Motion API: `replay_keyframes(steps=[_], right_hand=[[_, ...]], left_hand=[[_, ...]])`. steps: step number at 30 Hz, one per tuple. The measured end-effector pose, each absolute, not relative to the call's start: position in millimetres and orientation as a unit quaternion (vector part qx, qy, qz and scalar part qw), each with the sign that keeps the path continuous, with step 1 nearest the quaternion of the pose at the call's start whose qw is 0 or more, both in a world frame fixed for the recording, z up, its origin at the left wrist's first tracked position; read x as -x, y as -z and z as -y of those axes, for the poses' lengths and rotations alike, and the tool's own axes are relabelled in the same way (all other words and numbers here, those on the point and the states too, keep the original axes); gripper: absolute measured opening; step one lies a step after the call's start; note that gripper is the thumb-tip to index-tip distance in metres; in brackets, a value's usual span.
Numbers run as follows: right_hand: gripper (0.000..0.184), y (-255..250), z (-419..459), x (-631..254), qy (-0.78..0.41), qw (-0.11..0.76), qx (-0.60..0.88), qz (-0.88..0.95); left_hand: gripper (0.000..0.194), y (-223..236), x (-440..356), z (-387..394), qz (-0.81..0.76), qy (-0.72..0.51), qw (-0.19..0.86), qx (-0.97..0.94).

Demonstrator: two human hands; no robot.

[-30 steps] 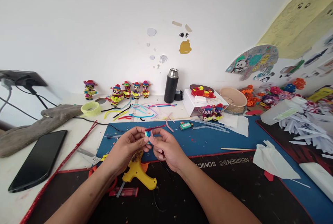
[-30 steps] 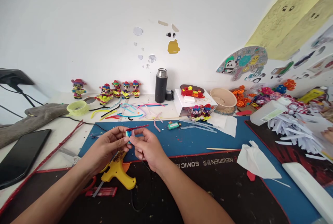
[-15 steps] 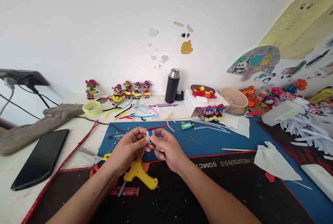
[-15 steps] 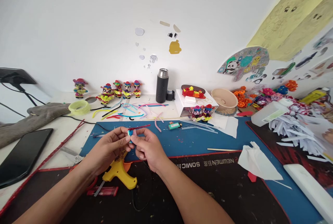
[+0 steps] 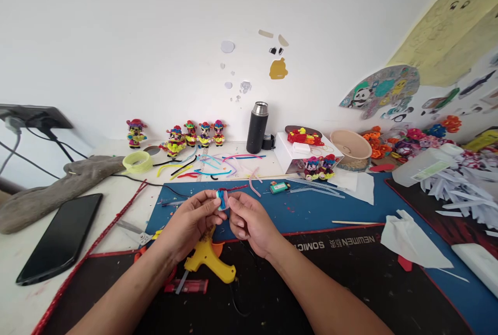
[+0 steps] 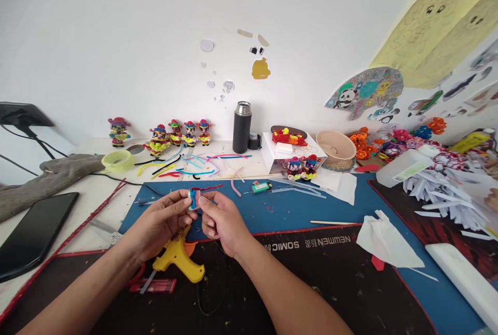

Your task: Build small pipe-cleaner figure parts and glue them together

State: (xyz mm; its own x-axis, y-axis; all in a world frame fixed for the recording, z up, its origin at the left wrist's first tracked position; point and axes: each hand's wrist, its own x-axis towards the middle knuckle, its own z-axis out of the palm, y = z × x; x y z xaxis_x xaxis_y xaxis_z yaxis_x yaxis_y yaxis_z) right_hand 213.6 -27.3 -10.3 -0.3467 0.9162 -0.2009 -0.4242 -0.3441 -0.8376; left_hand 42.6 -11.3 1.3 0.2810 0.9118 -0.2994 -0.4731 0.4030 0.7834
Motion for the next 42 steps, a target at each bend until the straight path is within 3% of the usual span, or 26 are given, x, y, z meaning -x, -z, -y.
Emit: replay_keyframes(steps=[23, 29, 42], right_hand=[[0.047, 12.5, 27.2, -211.2, -0.723, 0.455, 0.374, 0.36], [0.048, 11.1, 26.9, -212.6, -0.714, 0.452, 0.387, 0.369], [0.043, 10.6, 25.0, -213.6, -0.673, 0.479, 0.402, 0.395]], left_hand=[[0.049, -2.9, -44.5, 13.3, -0.387, -0.437, 0.733, -0.351], [0.056, -1.0, -42.7, 12.3, -0.429, -0.422, 0.692, -0.399], [0.041, -8.5, -43.0, 15.4, -0.479, -0.389, 0.575, -0.537]])
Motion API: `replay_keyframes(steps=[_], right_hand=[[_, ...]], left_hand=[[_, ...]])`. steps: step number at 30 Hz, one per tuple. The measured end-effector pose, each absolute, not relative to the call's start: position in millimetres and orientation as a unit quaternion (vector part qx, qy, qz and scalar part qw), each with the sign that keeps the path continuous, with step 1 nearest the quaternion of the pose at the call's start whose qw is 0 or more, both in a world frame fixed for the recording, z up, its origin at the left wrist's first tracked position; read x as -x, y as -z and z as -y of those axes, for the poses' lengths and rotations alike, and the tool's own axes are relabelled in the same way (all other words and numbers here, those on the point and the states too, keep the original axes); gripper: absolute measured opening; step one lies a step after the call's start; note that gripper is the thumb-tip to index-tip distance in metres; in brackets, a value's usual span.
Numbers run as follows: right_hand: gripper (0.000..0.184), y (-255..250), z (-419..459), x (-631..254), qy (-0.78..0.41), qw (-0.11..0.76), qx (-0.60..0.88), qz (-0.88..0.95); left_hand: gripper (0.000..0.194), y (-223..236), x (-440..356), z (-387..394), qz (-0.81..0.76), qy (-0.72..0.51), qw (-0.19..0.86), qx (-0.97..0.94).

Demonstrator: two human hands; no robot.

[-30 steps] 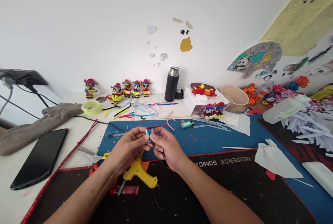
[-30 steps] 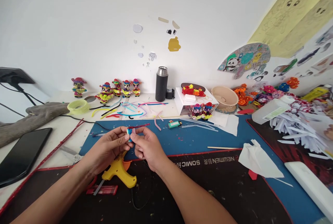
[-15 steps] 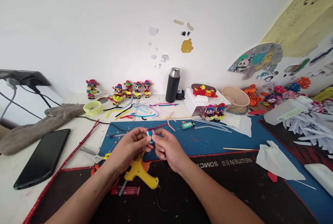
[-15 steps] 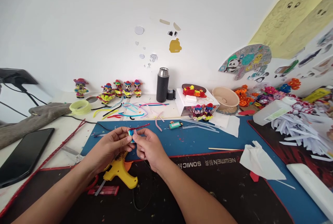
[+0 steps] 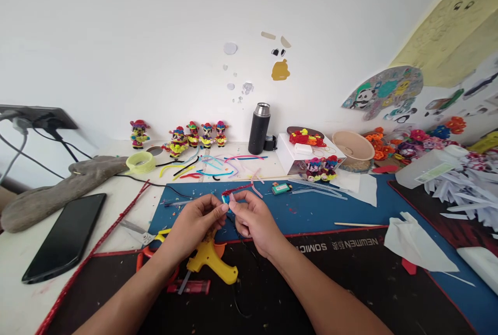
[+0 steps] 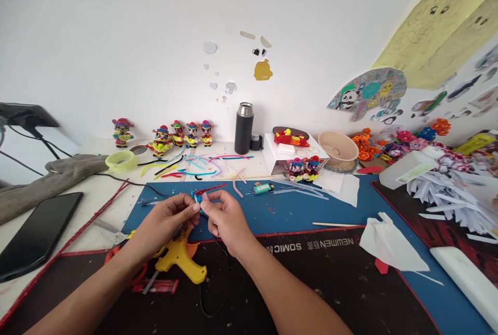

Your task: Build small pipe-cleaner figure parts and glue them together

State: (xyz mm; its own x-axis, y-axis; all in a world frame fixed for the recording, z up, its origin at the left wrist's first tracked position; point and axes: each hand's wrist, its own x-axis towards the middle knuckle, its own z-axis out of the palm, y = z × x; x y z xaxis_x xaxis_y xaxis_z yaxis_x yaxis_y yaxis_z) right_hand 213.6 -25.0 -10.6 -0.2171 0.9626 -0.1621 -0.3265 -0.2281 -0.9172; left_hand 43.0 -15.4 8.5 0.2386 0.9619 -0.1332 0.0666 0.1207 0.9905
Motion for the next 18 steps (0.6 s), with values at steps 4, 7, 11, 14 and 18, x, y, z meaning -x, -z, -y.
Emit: replay_keyframes(steps=[4, 7, 11, 14, 18], right_hand=[[0.045, 10.4, 25.3, -212.9, -0.653, 0.483, 0.413, 0.412], [0.047, 10.5, 26.0, -212.0, -0.646, 0.479, 0.416, 0.423], [0.047, 11.1, 26.1, -211.4, -0.644, 0.475, 0.416, 0.431], [0.047, 12.0, 25.4, -211.4, -0.647, 0.472, 0.412, 0.435], [0.044, 12.3, 25.0, -211.7, -0.649, 0.469, 0.409, 0.437]], left_hand=[[0.044, -10.1, -43.5, 16.3, -0.462, -0.41, 0.595, -0.514], [0.045, -10.4, -43.8, 16.7, -0.441, -0.414, 0.618, -0.503], [0.044, -7.1, -43.9, 16.2, -0.431, -0.412, 0.642, -0.482], [0.043, -3.7, -43.9, 15.5, -0.432, -0.41, 0.657, -0.462], [0.041, -0.7, -43.0, 14.1, -0.442, -0.426, 0.649, -0.451]])
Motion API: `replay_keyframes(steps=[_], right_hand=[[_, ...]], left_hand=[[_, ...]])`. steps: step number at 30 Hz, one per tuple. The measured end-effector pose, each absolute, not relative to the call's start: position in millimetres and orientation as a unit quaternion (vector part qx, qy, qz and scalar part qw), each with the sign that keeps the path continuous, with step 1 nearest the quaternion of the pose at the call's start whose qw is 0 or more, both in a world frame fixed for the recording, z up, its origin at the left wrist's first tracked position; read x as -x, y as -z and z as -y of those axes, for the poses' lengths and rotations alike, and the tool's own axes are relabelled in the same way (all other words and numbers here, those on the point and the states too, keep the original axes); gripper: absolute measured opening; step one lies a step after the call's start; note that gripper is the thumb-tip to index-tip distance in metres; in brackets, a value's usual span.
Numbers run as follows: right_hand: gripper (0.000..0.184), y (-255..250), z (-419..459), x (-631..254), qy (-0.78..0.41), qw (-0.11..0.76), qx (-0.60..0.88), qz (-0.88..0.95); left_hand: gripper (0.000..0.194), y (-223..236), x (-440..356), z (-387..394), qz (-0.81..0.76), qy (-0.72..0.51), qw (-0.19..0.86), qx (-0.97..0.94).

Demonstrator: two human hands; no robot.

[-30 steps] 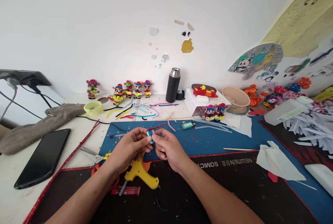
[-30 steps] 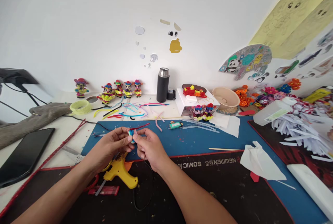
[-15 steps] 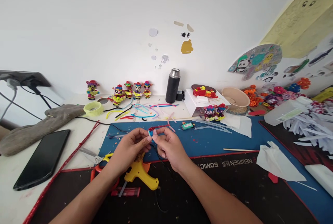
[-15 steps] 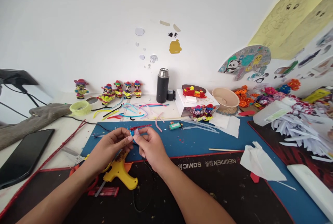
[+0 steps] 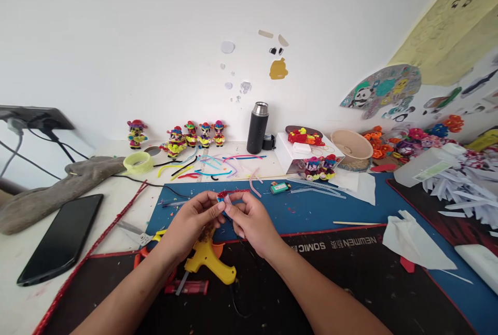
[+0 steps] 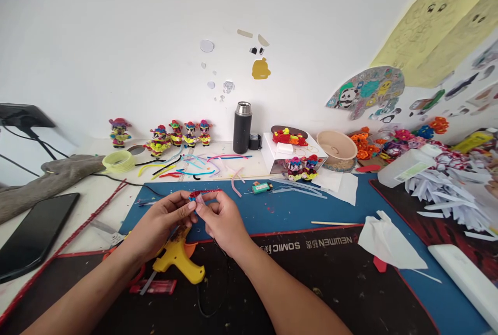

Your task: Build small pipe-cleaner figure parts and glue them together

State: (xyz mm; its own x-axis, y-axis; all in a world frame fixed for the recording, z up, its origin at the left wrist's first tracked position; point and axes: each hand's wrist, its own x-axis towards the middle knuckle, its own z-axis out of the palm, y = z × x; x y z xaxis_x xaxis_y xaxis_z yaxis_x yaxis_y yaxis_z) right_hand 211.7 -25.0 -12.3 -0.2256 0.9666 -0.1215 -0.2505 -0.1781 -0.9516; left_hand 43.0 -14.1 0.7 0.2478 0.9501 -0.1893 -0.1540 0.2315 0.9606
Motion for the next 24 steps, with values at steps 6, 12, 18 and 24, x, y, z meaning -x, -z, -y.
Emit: replay_keyframes(steps=[6, 12, 18, 24], right_hand=[[0.044, 9, 27, -211, -0.658, 0.459, 0.401, 0.442], [0.04, 6, 25, -214, -0.64, 0.476, 0.423, 0.431], [0.044, 6, 18, -223, -0.613, 0.502, 0.435, 0.427], [0.044, 5, 16, -226, -0.613, 0.501, 0.433, 0.431]], left_hand=[[0.034, 1, -37, 11, -0.45, -0.458, 0.616, -0.456], [0.039, -7, -35, 10, -0.439, -0.476, 0.638, -0.416], [0.041, -10, -35, 9, -0.445, -0.471, 0.619, -0.443], [0.037, -2, -30, 5, -0.45, -0.478, 0.585, -0.477]])
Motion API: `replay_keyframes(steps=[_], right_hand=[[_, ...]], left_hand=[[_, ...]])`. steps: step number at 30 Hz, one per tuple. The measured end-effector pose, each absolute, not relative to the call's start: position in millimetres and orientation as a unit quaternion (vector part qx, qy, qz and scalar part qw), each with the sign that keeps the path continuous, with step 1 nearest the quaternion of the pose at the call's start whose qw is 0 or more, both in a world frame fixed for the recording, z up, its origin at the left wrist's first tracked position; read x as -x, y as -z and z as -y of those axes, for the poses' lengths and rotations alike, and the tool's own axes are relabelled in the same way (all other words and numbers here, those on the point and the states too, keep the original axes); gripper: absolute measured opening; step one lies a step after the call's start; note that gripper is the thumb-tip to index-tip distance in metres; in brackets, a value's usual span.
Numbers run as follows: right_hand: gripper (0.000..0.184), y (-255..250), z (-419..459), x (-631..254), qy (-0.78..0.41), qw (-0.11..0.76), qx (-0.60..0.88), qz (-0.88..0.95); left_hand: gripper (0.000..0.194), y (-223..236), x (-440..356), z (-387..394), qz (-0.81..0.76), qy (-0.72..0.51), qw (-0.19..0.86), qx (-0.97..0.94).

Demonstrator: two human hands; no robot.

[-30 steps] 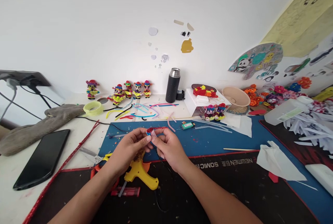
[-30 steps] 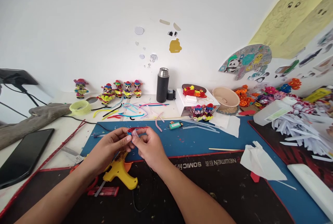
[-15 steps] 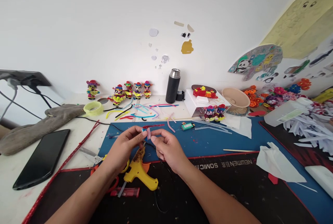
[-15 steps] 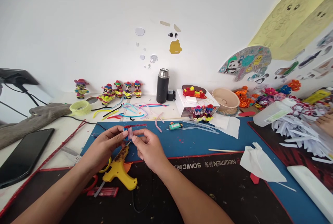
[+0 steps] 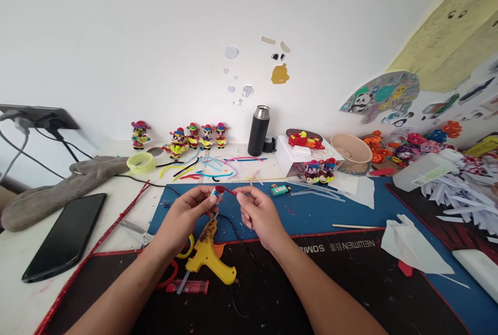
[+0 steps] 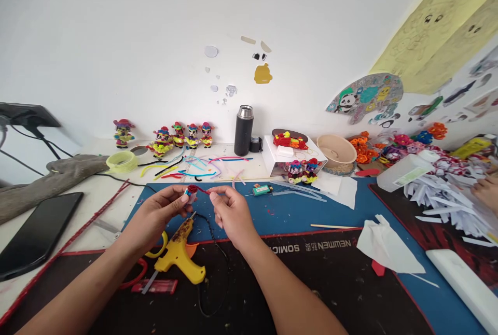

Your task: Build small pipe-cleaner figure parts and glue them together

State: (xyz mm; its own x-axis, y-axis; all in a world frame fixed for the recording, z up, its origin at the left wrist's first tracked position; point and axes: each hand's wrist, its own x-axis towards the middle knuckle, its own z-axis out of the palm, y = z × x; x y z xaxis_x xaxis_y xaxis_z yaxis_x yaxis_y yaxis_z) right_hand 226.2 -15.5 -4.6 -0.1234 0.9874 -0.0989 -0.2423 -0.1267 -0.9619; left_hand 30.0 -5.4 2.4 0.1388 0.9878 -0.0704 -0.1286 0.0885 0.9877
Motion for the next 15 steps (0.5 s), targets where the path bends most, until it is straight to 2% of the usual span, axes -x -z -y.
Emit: replay_keyframes(steps=[10, 15], right_hand=[[0.047, -0.2, 16.5, -226.5, -0.648, 0.496, 0.412, 0.405], [0.049, -1.6, 18.2, -225.5, -0.654, 0.492, 0.406, 0.407]], left_hand=[[0.043, -2.8, -32.6, 6.7, -0.416, -0.442, 0.666, -0.433], [0.043, -0.7, -32.3, 7.7, -0.433, -0.409, 0.652, -0.47]])
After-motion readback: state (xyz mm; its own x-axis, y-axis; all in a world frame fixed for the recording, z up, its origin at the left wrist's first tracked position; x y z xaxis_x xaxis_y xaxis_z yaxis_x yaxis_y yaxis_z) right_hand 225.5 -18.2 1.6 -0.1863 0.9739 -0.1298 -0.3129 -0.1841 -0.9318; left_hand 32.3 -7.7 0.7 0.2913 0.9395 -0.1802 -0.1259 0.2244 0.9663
